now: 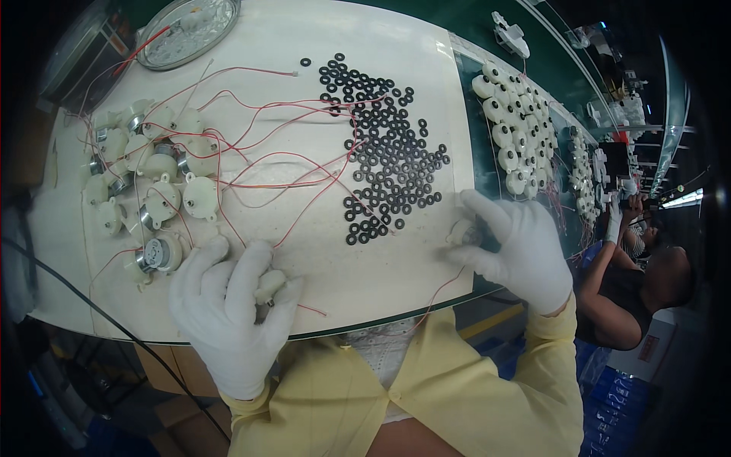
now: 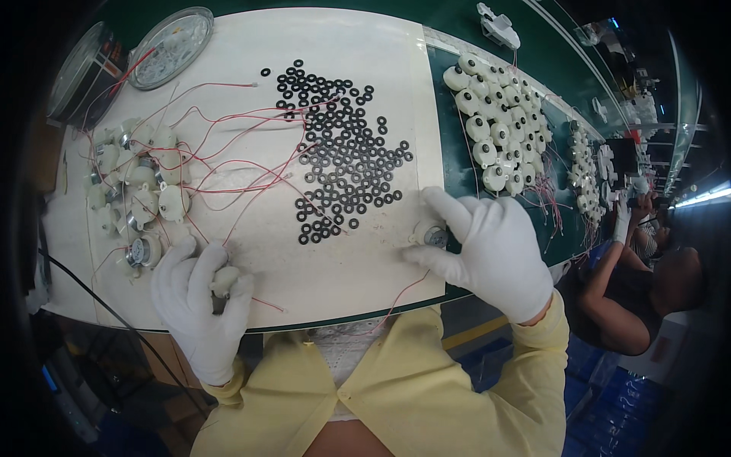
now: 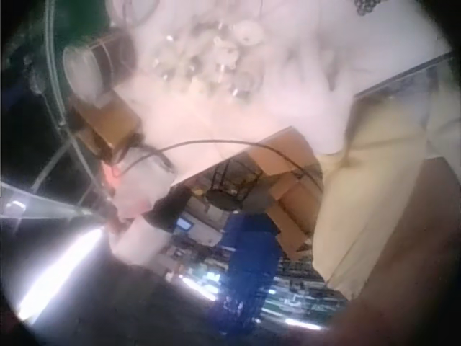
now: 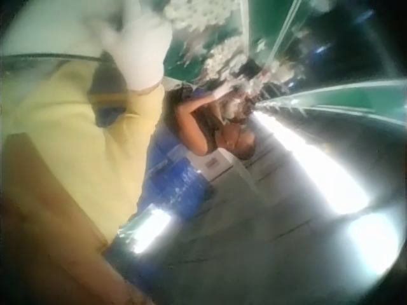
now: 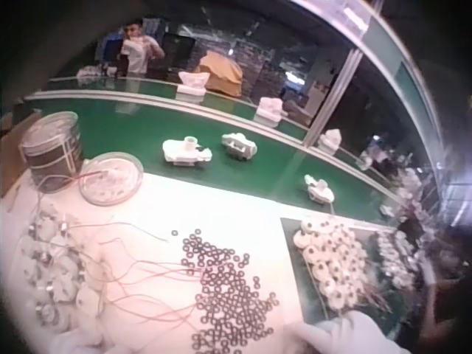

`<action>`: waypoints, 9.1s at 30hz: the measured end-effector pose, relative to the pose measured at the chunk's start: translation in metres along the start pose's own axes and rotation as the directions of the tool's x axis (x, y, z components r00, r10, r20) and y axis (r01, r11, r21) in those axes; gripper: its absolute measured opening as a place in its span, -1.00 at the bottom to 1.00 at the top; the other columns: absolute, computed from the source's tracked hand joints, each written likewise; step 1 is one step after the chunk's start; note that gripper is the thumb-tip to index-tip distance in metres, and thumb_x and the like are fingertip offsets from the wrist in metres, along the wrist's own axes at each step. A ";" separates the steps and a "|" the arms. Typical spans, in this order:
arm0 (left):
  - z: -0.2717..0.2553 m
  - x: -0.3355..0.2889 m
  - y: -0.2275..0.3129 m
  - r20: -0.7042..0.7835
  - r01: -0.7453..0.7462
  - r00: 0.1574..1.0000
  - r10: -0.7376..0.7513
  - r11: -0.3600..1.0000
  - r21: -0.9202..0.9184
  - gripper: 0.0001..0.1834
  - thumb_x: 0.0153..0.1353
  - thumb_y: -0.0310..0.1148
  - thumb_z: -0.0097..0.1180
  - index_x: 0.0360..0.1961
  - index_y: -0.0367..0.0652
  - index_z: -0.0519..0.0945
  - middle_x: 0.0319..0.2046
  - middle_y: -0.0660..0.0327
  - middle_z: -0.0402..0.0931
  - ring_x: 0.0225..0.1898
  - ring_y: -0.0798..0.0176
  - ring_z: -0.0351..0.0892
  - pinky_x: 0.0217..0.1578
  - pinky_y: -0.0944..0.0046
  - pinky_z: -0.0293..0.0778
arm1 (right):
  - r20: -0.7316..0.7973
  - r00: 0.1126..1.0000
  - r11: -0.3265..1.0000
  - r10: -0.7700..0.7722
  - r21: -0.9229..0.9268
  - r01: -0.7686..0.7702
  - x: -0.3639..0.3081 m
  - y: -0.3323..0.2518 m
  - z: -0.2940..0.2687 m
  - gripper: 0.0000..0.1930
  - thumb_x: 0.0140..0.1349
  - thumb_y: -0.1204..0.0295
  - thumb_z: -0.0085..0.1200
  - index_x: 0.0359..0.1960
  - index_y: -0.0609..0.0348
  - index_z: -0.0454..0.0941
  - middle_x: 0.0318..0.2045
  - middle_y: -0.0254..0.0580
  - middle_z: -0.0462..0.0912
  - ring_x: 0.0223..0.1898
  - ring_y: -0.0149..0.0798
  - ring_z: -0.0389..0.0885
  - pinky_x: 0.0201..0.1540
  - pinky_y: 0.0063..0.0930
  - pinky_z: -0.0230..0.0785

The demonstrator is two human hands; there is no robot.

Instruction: The person assembles small white cylindrical electronic components by inserting metal washers into their centers. They pick up the components and washers from a table, perform the insertion, and place the finished units onto a green conveyor belt. The process is repeated continuously throughout the clip.

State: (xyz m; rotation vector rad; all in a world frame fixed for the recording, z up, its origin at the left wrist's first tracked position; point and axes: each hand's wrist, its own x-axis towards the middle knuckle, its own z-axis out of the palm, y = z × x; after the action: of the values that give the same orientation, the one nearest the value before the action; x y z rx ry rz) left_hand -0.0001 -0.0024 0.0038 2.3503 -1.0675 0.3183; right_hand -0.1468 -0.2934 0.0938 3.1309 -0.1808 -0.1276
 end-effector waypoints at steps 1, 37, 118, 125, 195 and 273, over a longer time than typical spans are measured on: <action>0.000 0.000 0.000 0.001 0.003 1.000 -0.003 1.000 -0.006 -0.41 -0.16 -0.21 0.48 -0.01 0.02 0.62 -0.30 0.32 0.48 0.01 0.04 0.51 -0.01 -0.05 0.38 | 0.093 0.995 0.999 0.037 0.018 -0.039 0.000 0.001 0.006 -0.39 0.04 0.10 0.44 0.12 0.07 0.57 -0.39 -0.22 0.69 -0.44 -0.15 0.63 -0.26 -0.30 0.41; -0.004 -0.001 -0.002 -0.004 0.061 0.998 -0.062 0.993 -0.100 -0.40 -0.19 -0.12 0.47 -0.02 0.04 0.65 -0.32 0.29 0.48 -0.02 0.05 0.52 -0.01 -0.05 0.39 | -0.057 0.995 0.996 -0.077 -0.045 0.075 0.029 -0.007 0.000 -0.48 -0.03 0.44 0.37 0.06 -0.06 0.60 -0.29 -0.30 0.53 -0.18 -0.12 0.50 -0.01 -0.18 0.31; 0.002 0.000 0.007 -0.197 0.026 0.979 -0.043 0.996 -0.090 -0.60 -0.12 -0.12 0.46 -0.26 -0.01 0.64 -0.39 0.22 0.51 -0.20 0.12 0.58 -0.21 0.09 0.47 | -0.163 0.987 0.995 -0.015 0.096 0.031 -0.033 0.017 0.066 -0.68 0.40 0.38 0.10 0.12 0.24 0.53 -0.26 -0.15 0.55 -0.22 -0.06 0.47 0.02 -0.23 0.32; -0.003 0.002 0.010 -0.164 0.031 0.986 -0.041 0.998 -0.060 -0.61 -0.09 -0.11 0.46 -0.25 0.00 0.65 -0.39 0.23 0.52 -0.18 0.10 0.59 -0.17 0.10 0.47 | -0.144 0.979 0.970 0.146 0.217 -0.112 -0.028 0.008 0.066 -0.66 0.30 0.31 0.20 0.03 0.24 0.55 -0.32 -0.16 0.54 -0.24 -0.13 0.47 -0.01 -0.26 0.29; 0.006 -0.002 0.004 -0.003 0.008 1.000 -0.008 0.999 0.036 -0.70 0.19 -0.39 0.28 -0.07 -0.27 0.62 -0.13 0.02 0.55 -0.06 -0.06 0.50 0.01 0.02 0.39 | -0.376 0.760 0.800 0.530 0.520 -0.301 -0.065 0.234 0.053 -0.53 0.02 0.67 0.15 0.05 0.20 0.59 -0.17 -0.18 0.71 -0.17 -0.35 0.65 0.02 -0.49 0.49; 0.006 -0.009 0.004 -0.045 0.024 0.999 -0.024 1.000 -0.003 -0.80 0.16 -0.43 0.22 -0.17 -0.19 0.61 -0.17 0.06 0.54 -0.06 -0.08 0.49 0.03 -0.05 0.36 | -0.334 0.901 0.943 0.277 0.273 -0.189 -0.007 0.113 -0.060 -0.69 0.30 0.32 0.15 0.02 0.16 0.65 -0.34 -0.03 0.72 -0.37 -0.08 0.72 -0.30 -0.34 0.54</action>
State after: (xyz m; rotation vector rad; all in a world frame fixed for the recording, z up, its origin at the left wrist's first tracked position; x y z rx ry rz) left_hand -0.0091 -0.0028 -0.0034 2.3405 -1.0175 0.3587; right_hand -0.1622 -0.4048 0.1555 3.2459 -0.6054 0.5182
